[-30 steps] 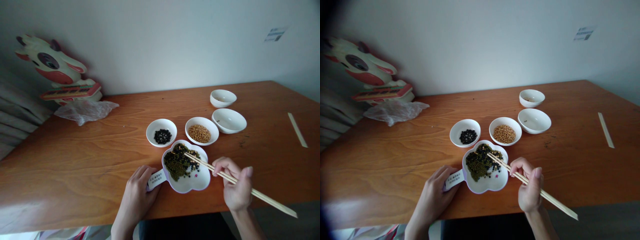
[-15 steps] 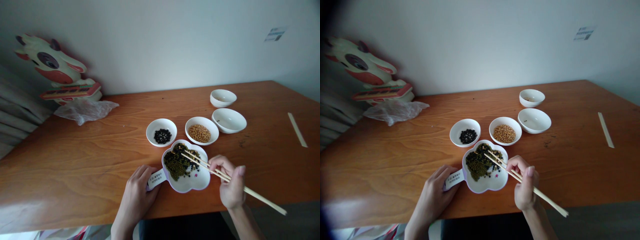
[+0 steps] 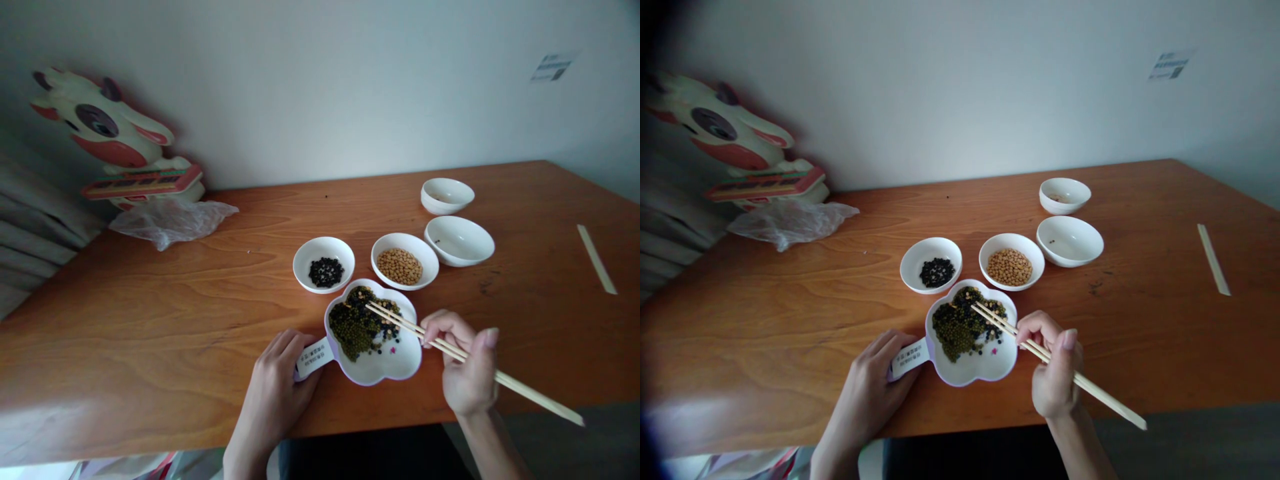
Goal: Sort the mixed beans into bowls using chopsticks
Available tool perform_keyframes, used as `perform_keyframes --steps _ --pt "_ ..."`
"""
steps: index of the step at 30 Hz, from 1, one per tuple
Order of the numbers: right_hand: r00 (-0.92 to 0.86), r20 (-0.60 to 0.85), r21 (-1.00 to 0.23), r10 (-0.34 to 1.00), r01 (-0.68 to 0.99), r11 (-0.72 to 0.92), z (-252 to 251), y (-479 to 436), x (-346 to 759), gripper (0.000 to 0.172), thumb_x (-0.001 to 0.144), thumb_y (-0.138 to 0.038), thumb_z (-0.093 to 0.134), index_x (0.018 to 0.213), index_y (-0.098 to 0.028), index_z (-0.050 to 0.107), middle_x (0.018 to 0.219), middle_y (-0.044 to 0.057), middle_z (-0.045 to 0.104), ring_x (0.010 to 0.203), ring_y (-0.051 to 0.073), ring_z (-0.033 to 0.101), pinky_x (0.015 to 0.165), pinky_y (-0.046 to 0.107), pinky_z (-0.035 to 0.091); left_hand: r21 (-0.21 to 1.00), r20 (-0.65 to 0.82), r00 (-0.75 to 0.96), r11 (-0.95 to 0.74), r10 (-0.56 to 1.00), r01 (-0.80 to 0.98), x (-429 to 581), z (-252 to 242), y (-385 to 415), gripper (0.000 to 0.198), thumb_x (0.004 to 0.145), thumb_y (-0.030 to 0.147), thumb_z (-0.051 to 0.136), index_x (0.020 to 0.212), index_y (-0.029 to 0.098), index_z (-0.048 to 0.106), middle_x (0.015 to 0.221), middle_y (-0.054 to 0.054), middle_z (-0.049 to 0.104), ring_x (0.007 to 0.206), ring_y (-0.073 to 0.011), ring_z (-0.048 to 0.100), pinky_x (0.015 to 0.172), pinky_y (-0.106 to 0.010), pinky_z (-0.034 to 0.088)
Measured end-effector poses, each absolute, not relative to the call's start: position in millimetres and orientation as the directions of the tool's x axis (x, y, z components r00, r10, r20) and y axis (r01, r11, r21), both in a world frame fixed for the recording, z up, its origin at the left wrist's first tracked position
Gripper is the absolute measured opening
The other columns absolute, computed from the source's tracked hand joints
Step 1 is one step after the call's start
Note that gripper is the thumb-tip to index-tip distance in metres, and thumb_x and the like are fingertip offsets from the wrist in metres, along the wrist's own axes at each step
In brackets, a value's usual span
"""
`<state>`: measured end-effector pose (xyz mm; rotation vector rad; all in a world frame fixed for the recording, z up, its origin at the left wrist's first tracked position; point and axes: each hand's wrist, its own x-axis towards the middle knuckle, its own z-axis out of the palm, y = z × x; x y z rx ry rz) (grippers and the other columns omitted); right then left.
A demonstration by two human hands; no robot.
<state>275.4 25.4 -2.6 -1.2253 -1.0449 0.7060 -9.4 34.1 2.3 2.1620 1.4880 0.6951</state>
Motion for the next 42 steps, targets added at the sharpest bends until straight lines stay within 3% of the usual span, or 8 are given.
perform_keyframes --steps 13,23,42 --pt "0.397 0.258 -0.966 0.881 0.109 0.234 -1.1 27.5 276.2 0.077 0.108 -0.072 0.026 0.065 -0.024 0.068 0.067 0.005 0.062 0.068 0.022 0.058 0.064 0.036 0.043 0.613 0.156 0.3 -0.331 0.941 0.717 -10.5 0.7 34.1 0.015 0.097 0.017 0.067 0.109 0.025 0.07 0.102 -0.004 0.073 0.093 -0.0241 0.071 0.082 -0.033 0.054" --pt "0.376 0.289 -0.957 0.881 0.132 0.258 -4.0 27.8 276.1 0.079 0.103 -0.081 0.023 0.067 -0.024 0.065 0.067 0.004 0.059 0.066 0.021 0.053 0.06 0.035 0.04 0.619 0.156 0.302 -0.331 0.94 0.712 -9.2 0.7 35.1 0.009 0.099 0.022 0.068 0.107 0.025 0.069 0.1 -0.003 0.072 0.091 -0.0239 0.071 0.08 -0.033 0.053" --pt "0.365 0.304 -0.952 0.88 0.134 0.274 -5.7 26.7 277.4 0.08 0.105 -0.078 0.021 0.066 -0.024 0.064 0.067 0.005 0.059 0.068 0.022 0.057 0.061 0.034 0.043 0.648 0.125 0.301 -0.307 0.946 0.697 -10.5 -2.7 35.0 0.013 0.098 0.019 0.067 0.11 0.025 0.07 0.103 -0.004 0.071 0.094 -0.0239 0.069 0.083 -0.034 0.053"
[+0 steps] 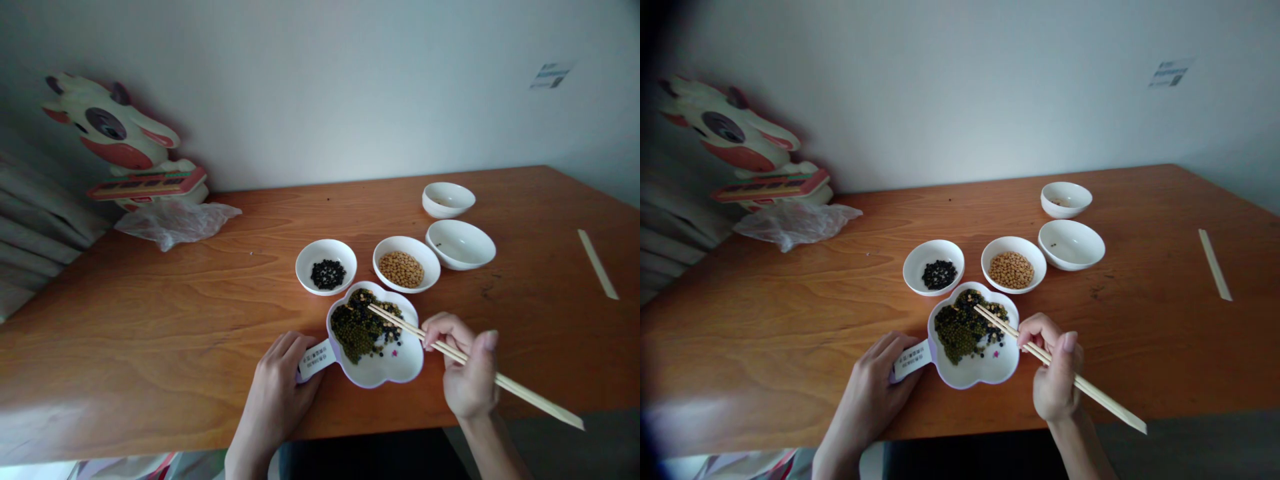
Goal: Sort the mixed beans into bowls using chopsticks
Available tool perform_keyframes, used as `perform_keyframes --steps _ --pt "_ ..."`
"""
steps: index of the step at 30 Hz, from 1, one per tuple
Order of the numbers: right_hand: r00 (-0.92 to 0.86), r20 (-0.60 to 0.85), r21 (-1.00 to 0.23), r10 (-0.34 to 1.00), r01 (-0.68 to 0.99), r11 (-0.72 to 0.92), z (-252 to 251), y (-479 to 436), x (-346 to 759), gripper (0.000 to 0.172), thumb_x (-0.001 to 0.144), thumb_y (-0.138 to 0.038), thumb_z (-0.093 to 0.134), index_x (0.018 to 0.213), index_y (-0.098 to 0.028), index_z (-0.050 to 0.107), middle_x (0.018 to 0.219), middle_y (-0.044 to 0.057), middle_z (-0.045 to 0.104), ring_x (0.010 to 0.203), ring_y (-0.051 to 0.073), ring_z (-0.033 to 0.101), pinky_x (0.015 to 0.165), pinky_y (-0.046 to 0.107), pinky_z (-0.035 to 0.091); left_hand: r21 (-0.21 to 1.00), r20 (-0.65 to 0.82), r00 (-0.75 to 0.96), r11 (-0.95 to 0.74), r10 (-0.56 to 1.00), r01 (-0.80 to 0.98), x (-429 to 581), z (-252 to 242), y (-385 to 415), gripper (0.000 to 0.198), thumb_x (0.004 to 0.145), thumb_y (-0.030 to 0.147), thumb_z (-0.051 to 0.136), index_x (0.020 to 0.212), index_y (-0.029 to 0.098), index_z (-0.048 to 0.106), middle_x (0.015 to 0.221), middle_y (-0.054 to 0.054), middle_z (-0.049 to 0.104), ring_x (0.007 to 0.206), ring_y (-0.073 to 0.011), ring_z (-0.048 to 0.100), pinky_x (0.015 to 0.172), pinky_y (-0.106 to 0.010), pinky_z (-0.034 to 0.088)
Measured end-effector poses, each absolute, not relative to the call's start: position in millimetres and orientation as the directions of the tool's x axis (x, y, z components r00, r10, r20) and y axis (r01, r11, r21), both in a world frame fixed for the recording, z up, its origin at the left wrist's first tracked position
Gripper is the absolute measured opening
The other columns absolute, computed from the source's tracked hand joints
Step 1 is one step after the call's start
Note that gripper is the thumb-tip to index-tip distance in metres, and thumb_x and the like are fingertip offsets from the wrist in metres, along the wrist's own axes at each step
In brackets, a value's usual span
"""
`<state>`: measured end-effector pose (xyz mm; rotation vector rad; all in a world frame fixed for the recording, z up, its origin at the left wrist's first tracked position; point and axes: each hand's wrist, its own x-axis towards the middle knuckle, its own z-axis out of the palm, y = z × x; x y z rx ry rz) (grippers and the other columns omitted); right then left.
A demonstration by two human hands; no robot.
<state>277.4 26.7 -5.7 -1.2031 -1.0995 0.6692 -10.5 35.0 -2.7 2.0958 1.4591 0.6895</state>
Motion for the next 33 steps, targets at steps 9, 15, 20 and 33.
perform_keyframes --steps 9,15,20,33 --pt "0.351 0.288 -0.957 0.891 0.147 0.252 -4.8 30.0 275.6 0.08 0.104 -0.081 0.017 0.07 -0.024 0.063 0.07 0.004 0.059 0.068 0.022 0.055 0.061 0.034 0.042 0.632 0.126 0.296 -0.306 0.947 0.712 -10.2 -1.3 34.9 0.012 0.098 0.018 0.067 0.108 0.025 0.069 0.102 -0.004 0.072 0.095 -0.0246 0.07 0.083 -0.035 0.053" --pt "0.321 0.278 -0.956 0.905 0.183 0.229 -8.2 27.8 279.3 0.077 0.105 -0.077 0.019 0.072 -0.024 0.064 0.068 0.004 0.058 0.07 0.022 0.055 0.062 0.035 0.041 0.631 0.127 0.301 -0.311 0.945 0.71 -10.4 -2.1 34.9 0.016 0.097 0.017 0.068 0.11 0.025 0.069 0.103 -0.004 0.072 0.095 -0.0241 0.07 0.082 -0.034 0.053" --pt "0.316 0.295 -0.949 0.902 0.207 0.238 -8.1 23.9 280.1 0.079 0.103 -0.082 0.018 0.07 -0.024 0.062 0.07 0.005 0.058 0.071 0.023 0.055 0.066 0.037 0.043 0.622 0.137 0.301 -0.319 0.944 0.715 -10.3 -1.3 34.9 0.014 0.098 0.018 0.067 0.109 0.025 0.071 0.102 -0.005 0.072 0.094 -0.0243 0.071 0.082 -0.033 0.054" --pt "0.274 0.319 -0.934 0.907 0.252 0.253 -10.3 19.3 285.7 0.078 0.106 -0.075 0.015 0.072 -0.025 0.064 0.073 0.006 0.06 0.075 0.025 0.057 0.068 0.038 0.043 0.637 0.127 0.298 -0.308 0.946 0.707 -10.0 1.6 33.8 0.012 0.099 0.02 0.067 0.109 0.025 0.071 0.103 -0.005 0.073 0.094 -0.0243 0.071 0.083 -0.034 0.054"
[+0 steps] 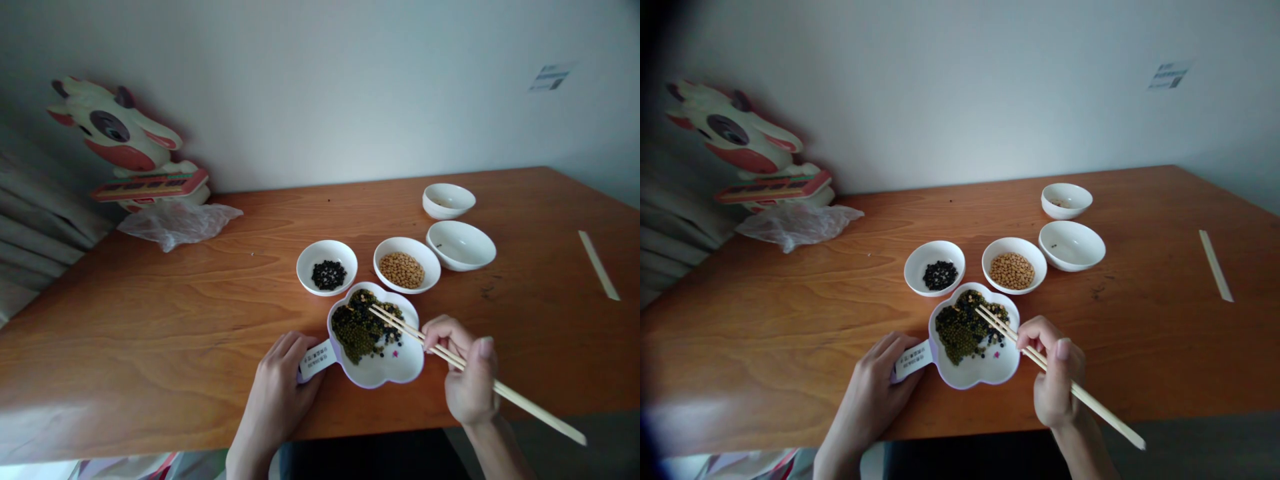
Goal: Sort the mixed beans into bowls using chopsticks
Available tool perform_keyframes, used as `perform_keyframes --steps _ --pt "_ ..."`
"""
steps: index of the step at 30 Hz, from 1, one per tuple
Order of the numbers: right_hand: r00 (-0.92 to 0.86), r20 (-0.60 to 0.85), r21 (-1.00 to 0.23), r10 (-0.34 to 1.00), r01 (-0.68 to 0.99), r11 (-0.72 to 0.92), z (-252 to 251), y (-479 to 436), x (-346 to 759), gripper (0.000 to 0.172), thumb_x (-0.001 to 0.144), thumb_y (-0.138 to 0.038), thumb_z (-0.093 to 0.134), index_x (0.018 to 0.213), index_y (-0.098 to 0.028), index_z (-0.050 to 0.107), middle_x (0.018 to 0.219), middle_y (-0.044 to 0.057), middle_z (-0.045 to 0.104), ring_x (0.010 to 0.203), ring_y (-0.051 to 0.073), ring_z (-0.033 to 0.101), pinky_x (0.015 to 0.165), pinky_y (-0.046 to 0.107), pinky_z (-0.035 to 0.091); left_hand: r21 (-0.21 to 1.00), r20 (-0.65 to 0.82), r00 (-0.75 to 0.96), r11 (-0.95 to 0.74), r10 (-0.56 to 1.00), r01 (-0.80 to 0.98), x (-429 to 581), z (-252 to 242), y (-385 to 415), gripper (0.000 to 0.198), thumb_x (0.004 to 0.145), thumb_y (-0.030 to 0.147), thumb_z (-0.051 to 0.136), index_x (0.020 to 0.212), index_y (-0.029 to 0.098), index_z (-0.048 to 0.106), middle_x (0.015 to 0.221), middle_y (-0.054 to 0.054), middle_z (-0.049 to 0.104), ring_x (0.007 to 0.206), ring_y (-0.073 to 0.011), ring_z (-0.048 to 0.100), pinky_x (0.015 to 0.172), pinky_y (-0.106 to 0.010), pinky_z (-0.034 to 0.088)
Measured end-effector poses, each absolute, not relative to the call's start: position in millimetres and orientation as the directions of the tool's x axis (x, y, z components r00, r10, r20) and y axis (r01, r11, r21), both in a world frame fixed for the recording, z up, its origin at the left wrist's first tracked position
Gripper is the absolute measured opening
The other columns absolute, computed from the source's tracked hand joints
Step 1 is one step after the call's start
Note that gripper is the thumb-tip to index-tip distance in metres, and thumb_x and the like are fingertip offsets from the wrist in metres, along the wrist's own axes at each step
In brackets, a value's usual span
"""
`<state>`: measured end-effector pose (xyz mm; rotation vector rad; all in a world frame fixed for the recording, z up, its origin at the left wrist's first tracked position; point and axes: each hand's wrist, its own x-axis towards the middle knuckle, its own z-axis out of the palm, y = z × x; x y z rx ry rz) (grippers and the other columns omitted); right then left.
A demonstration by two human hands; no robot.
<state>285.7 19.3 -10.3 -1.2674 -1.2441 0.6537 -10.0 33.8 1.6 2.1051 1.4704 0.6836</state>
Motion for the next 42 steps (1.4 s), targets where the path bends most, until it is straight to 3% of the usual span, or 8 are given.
perform_keyframes --steps 6,18,33,42 --pt "0.216 0.337 -0.921 0.916 0.277 0.274 -0.3 13.4 296.3 0.077 0.105 -0.077 0.018 0.072 -0.025 0.065 0.074 0.005 0.06 0.071 0.024 0.054 0.063 0.037 0.039 0.63 0.127 0.307 -0.315 0.943 0.709 -10.6 1.1 33.6 0.014 0.098 0.018 0.067 0.109 0.025 0.07 0.103 -0.004 0.072 0.095 -0.0239 0.071 0.083 -0.034 0.054" --pt "0.199 0.329 -0.925 0.923 0.266 0.273 -2.2 16.7 291.6 0.071 0.109 -0.069 0.021 0.074 -0.025 0.065 0.074 0.005 0.06 0.074 0.024 0.056 0.069 0.038 0.042 0.623 0.148 0.3 -0.324 0.942 0.712 -9.2 1.8 34.1 0.012 0.098 0.021 0.067 0.109 0.025 0.072 0.103 -0.006 0.074 0.093 -0.0245 0.072 0.081 -0.034 0.056" --pt "0.28 0.276 -0.954 0.919 0.199 0.226 1.7 24.2 286.1 0.078 0.105 -0.078 0.019 0.068 -0.024 0.062 0.068 0.004 0.057 0.067 0.022 0.053 0.061 0.036 0.04 0.617 0.151 0.3 -0.327 0.942 0.716 -9.1 1.2 35.8 0.011 0.099 0.021 0.066 0.108 0.024 0.072 0.101 -0.006 0.073 0.093 -0.0248 0.072 0.081 -0.035 0.056" --pt "0.33 0.234 -0.968 0.915 0.171 0.186 0.2 26.0 284.8 0.076 0.107 -0.074 0.024 0.065 -0.024 0.063 0.067 0.005 0.059 0.067 0.022 0.054 0.062 0.036 0.04 0.612 0.145 0.308 -0.33 0.94 0.719 -9.7 0.8 34.8 0.012 0.099 0.021 0.066 0.109 0.024 0.071 0.103 -0.006 0.073 0.093 -0.0246 0.071 0.081 -0.035 0.056"
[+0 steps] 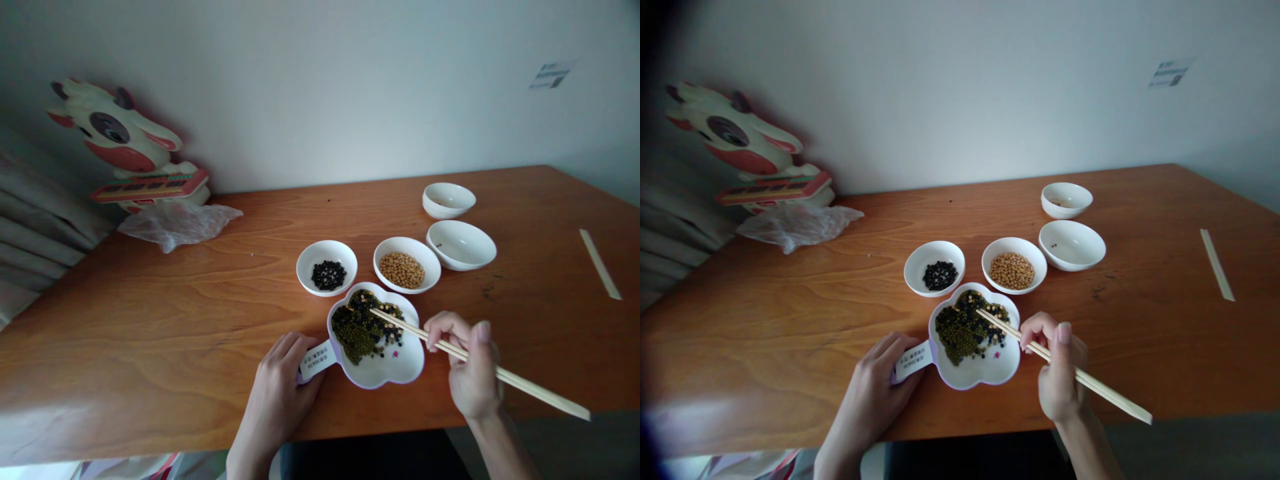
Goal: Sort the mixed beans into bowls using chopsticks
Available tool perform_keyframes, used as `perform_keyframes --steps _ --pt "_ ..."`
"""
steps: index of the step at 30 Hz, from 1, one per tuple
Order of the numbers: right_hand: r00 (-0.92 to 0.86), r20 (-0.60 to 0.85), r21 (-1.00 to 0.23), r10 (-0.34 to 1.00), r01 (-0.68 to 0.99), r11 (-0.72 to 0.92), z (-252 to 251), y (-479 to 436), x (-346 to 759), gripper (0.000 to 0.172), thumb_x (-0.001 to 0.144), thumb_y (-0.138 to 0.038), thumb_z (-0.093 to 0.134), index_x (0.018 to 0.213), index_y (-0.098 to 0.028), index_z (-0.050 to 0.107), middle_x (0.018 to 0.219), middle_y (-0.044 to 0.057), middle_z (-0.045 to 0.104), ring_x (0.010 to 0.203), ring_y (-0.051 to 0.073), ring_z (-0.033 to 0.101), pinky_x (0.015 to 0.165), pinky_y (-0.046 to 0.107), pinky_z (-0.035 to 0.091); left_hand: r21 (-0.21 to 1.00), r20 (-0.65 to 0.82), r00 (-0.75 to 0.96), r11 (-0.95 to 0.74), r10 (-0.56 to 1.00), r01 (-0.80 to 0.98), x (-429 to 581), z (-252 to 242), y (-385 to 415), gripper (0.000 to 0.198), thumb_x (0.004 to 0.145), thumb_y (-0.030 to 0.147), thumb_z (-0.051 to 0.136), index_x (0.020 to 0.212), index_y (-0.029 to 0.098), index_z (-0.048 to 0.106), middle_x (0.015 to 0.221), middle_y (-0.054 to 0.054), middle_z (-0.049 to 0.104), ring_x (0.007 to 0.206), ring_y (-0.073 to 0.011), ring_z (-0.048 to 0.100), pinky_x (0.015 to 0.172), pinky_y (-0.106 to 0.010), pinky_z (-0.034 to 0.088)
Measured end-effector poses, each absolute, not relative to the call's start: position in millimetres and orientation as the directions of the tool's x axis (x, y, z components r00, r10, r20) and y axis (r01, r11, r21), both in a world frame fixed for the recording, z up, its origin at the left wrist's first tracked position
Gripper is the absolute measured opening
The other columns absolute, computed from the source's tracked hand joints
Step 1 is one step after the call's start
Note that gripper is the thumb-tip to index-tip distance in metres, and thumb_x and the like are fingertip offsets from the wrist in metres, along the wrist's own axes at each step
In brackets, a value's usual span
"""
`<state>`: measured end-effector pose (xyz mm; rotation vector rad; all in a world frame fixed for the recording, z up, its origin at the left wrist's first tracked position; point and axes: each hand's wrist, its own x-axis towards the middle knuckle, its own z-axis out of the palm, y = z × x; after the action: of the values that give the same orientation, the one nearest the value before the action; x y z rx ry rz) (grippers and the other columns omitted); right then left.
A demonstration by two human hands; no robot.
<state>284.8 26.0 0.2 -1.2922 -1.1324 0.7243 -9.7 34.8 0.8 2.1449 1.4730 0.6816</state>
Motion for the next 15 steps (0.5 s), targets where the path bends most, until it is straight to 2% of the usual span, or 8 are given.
perform_keyframes --steps 15 --pt "0.358 0.211 -0.977 0.91 0.094 0.189 4.4 30.9 279.8 0.076 0.104 -0.079 0.026 0.068 -0.023 0.064 0.067 0.003 0.057 0.065 0.02 0.053 0.062 0.034 0.043 0.621 0.131 0.307 -0.32 0.943 0.716 -11.1 -0.6 33.7 0.015 0.097 0.017 0.067 0.11 0.025 0.07 0.104 -0.005 0.072 0.095 -0.0245 0.07 0.082 -0.034 0.054"
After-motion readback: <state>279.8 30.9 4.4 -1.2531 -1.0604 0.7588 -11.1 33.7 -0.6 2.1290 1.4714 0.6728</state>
